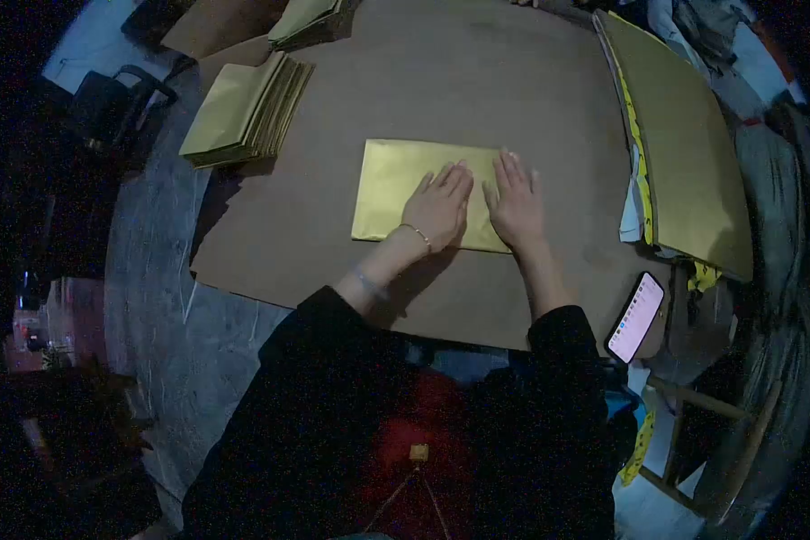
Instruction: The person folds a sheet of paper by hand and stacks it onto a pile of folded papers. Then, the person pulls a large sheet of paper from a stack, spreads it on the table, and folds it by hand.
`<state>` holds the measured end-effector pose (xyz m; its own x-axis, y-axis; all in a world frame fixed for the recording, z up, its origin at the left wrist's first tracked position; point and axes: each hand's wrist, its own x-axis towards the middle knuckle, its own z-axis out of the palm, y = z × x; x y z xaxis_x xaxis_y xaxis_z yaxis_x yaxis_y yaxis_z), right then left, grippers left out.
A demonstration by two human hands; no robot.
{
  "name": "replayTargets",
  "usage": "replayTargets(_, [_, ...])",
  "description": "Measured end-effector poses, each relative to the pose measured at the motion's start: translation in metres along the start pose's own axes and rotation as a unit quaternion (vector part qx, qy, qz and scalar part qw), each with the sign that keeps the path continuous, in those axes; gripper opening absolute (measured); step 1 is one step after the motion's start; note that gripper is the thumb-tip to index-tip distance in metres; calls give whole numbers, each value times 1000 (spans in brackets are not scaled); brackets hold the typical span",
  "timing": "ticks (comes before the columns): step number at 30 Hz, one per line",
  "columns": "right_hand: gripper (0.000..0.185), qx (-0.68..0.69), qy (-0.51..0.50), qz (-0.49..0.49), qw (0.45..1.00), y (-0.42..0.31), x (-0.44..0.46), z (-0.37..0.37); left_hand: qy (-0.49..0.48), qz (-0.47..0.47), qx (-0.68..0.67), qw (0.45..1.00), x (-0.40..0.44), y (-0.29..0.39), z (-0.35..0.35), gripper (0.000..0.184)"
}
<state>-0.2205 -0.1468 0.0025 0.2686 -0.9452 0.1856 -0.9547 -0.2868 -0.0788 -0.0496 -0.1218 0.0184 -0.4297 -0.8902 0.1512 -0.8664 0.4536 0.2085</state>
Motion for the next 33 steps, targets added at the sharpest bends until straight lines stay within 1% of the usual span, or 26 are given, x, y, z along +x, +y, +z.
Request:
replayTargets(1, [54,0,5,-9,1000,-3,0,-2,-9,-14,-31,999,9,-2,12,51])
replayTargets(2, [54,5,-6,2,1000,-5,-2,-6,-15,-25,-62,998,16,-6,18,52])
replayTargets(3, [54,11,-18,16,1000,-5,-2,-7,-28,-25,-41,998,20,-12,11,55])
replayTargets(5, [54,26,-15,10,999,-3,1,-4,-48,-82,-34,995,19,-30,0,60])
replayTargets(6, [54,20,-16,11,1000,-3,0,-4,-28,-93,-24,995,18,-46,5,60])
replayTargets(9, [55,23,-10,7,1000,-2,-2,-4,-12,-157,-20,987,3,-83,-5,61])
replayTargets(11, [55,11,-33,13,999,-3,-3,-6,-15,-201,14,979,-5,-98,-7,60])
replayTargets(12, [55,25,-32,13,999,-2,-2,-6,13,-206,4,978,-9,-101,-8,60])
replayTargets(13, [55,26,-28,15,999,-3,-1,-7,15,-204,7,979,-9,-103,-9,60])
replayTargets(15, [55,-1,-57,19,998,-3,-2,-9,-51,-214,6,975,-7,-106,-13,59])
replayTargets(16, [55,-2,-54,18,998,-3,-2,-9,-17,-200,50,978,-5,-104,-14,55])
replayTargets(17, [55,-4,-58,20,998,-3,-2,-9,-13,-200,51,978,0,-105,-16,55])
replayTargets(19, [55,-9,-63,23,998,-3,-3,-8,-107,-213,95,966,11,-100,-35,45])
replayTargets(20, [54,-4,-33,13,999,-4,-4,-8,-75,-166,100,978,16,-114,-28,32])
replayTargets(22, [53,-36,22,-43,998,-10,-8,-15,-45,-176,74,981,26,-125,-23,26])
replayTargets(23, [54,-3,2,-66,998,-17,-15,-23,76,-171,53,981,24,-125,-19,22])
replayTargets(25, [55,121,-76,-148,979,-29,-33,-44,-93,-183,8,979,42,-137,-38,23])
replayTargets(26, [54,100,-99,-174,975,-38,-42,-54,-97,-173,-3,980,38,-130,-56,27])
replayTargets(27, [54,80,-124,-196,970,-45,-52,-59,-90,-179,-2,980,43,-141,-46,27])
replayTargets(28, [53,32,-64,-253,965,-42,-58,-50,-74,-148,2,986,51,-161,-21,27])
replayTargets(29, [53,32,-62,-257,964,-44,-55,-45,-59,-115,8,992,55,-171,-9,26])
replayTargets(30, [52,14,-65,-273,960,-46,-52,-43,-67,-144,-32,987,53,-168,-12,37])
replayTargets(32, [52,-2,-70,-289,955,-50,-50,-39,-62,-152,-48,985,51,-163,-16,37])
replayTargets(33, [48,-39,-62,-286,955,-54,-49,-39,-59,-158,-65,984,48,-160,-20,37])
